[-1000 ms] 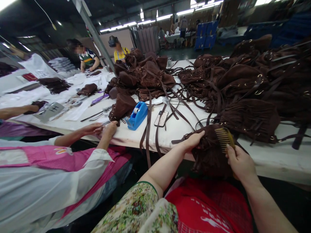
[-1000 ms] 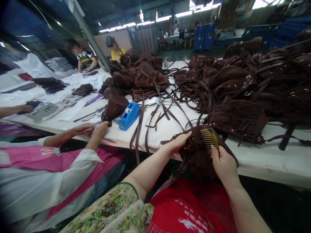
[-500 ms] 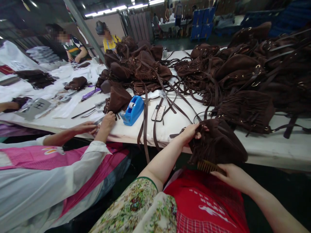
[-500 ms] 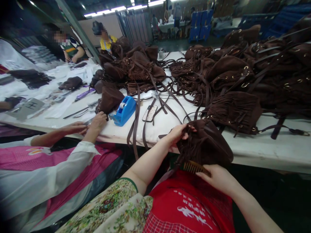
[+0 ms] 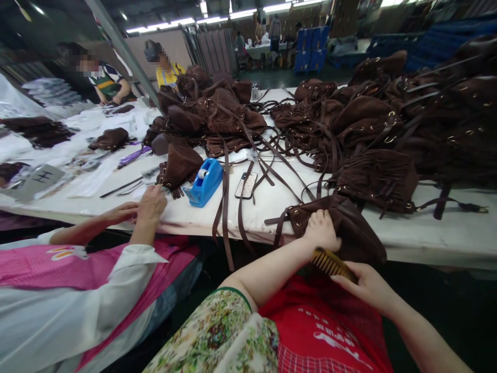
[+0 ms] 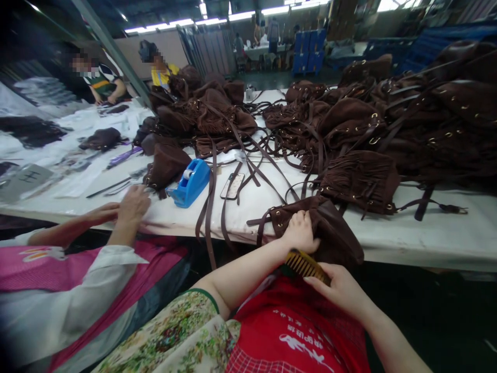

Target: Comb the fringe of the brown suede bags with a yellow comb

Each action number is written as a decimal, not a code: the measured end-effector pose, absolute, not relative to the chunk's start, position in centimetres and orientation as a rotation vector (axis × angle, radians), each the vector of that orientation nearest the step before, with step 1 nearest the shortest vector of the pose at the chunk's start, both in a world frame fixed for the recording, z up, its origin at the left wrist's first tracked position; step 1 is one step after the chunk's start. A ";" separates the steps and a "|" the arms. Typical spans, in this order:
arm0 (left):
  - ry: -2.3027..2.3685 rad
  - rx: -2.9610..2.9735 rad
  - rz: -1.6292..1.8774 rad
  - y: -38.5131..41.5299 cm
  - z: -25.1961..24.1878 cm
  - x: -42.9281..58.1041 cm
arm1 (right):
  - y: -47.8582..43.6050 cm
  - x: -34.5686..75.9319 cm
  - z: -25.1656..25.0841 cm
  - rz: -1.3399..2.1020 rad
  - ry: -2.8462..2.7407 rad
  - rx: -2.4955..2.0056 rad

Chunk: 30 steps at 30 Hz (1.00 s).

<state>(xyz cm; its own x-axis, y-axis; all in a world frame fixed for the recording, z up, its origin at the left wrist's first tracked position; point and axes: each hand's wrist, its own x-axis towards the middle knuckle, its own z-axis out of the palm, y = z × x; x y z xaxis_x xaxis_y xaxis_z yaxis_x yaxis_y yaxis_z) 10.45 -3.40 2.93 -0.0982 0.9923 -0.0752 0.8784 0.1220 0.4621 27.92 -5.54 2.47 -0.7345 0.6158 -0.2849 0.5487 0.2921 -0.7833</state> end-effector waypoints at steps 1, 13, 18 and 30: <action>2.094 1.835 0.418 -3.3 2.7 10.8 | -5.7 27.7 2.3 1.430 -2.479 -1.131; 2.309 2.169 0.350 -0.9 -1.0 12.0 | -8.8 26.8 4.3 1.670 -2.447 -1.075; 2.239 2.175 0.377 -1.0 -0.7 11.2 | -8.1 26.9 7.0 1.194 -2.537 -0.956; 1.855 2.438 0.762 2.9 7.4 4.1 | 4.1 26.9 3.8 0.679 -1.929 -1.405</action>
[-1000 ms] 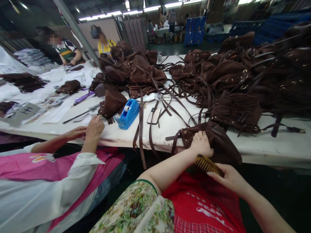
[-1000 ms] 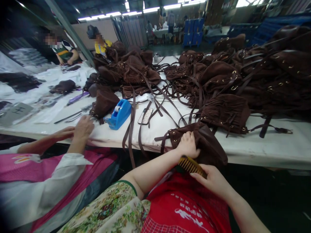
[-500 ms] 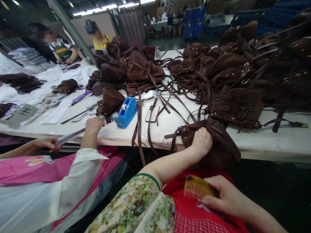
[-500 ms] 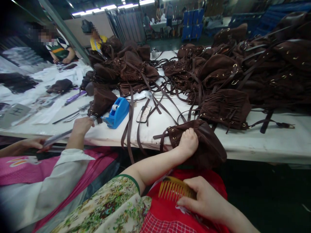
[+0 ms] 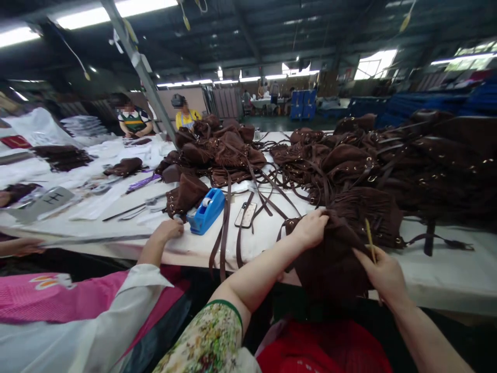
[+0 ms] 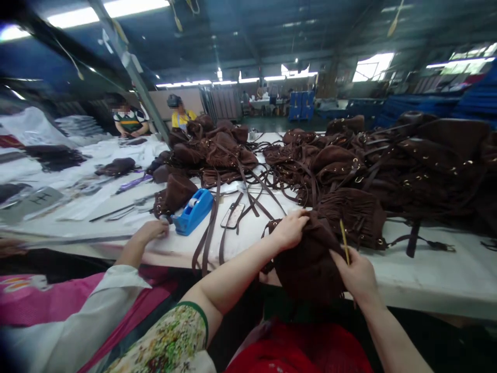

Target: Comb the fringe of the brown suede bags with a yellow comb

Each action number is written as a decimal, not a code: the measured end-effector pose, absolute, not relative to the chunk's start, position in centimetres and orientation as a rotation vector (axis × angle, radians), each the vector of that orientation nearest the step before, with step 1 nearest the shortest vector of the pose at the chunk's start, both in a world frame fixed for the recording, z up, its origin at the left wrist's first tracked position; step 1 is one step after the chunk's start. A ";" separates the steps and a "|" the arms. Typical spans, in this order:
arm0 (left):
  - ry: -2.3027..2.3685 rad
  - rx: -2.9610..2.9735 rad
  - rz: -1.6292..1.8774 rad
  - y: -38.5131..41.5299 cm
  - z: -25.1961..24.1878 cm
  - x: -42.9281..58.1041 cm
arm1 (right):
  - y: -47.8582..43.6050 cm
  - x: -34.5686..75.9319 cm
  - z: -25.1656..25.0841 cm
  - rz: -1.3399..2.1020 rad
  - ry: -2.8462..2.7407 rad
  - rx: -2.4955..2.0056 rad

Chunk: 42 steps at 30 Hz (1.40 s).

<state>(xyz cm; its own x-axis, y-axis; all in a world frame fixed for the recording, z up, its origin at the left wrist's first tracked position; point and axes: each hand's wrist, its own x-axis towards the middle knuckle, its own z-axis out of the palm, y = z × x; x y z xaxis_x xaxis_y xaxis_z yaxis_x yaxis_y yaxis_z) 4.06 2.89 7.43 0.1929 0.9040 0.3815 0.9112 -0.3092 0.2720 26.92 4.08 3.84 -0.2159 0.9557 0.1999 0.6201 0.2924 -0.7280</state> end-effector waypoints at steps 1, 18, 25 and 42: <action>-1.779 -2.366 -0.814 3.5 9.1 3.2 | 4.5 26.4 4.5 0.703 -1.818 -1.412; -2.555 -1.835 -0.999 -8.6 -0.3 5.8 | 5.1 26.1 2.9 0.516 -1.806 -1.549; -2.660 -1.837 -0.900 -9.8 0.7 5.8 | 0.4 28.4 2.9 0.695 -1.921 -1.436; -2.603 -1.921 -0.695 -9.1 2.2 5.7 | -0.1 24.8 2.4 1.501 -1.852 -1.311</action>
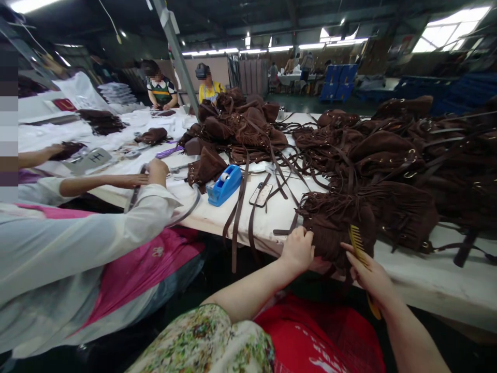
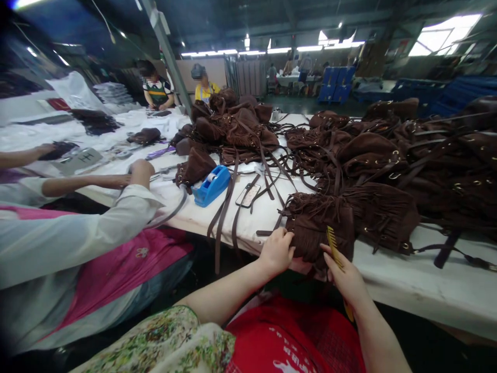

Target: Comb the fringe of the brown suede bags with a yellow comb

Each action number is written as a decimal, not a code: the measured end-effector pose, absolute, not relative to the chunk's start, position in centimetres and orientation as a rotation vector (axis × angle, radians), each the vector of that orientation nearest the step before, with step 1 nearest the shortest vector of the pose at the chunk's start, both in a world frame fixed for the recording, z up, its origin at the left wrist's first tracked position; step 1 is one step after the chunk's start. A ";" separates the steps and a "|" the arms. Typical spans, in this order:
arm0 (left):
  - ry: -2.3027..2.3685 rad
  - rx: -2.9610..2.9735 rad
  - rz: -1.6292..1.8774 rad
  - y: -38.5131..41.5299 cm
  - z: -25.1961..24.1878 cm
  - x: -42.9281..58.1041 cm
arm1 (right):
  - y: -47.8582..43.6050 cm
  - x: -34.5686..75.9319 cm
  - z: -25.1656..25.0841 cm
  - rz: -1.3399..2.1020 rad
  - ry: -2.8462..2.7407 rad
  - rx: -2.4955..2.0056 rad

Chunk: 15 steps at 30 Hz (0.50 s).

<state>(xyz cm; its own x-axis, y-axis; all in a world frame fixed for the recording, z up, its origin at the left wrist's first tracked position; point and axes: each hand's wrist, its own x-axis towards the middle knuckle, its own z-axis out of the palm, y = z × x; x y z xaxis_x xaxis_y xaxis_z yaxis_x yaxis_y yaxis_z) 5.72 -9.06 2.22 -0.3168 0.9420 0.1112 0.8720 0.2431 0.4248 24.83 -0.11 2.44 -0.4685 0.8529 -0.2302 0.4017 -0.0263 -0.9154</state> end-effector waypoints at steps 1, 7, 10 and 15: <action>2.356 1.726 0.611 -9.0 2.4 5.9 | -0.1 24.6 2.6 1.541 -1.837 -1.312; 2.329 1.850 0.590 -8.9 3.0 6.3 | 0.0 23.2 3.0 1.722 -1.832 -1.266; 2.338 1.899 0.616 -9.1 2.6 6.7 | 0.1 22.2 3.1 1.816 -1.880 -1.238; 2.397 1.971 0.598 -10.2 1.0 8.3 | 0.6 21.0 3.4 1.989 -1.882 -1.145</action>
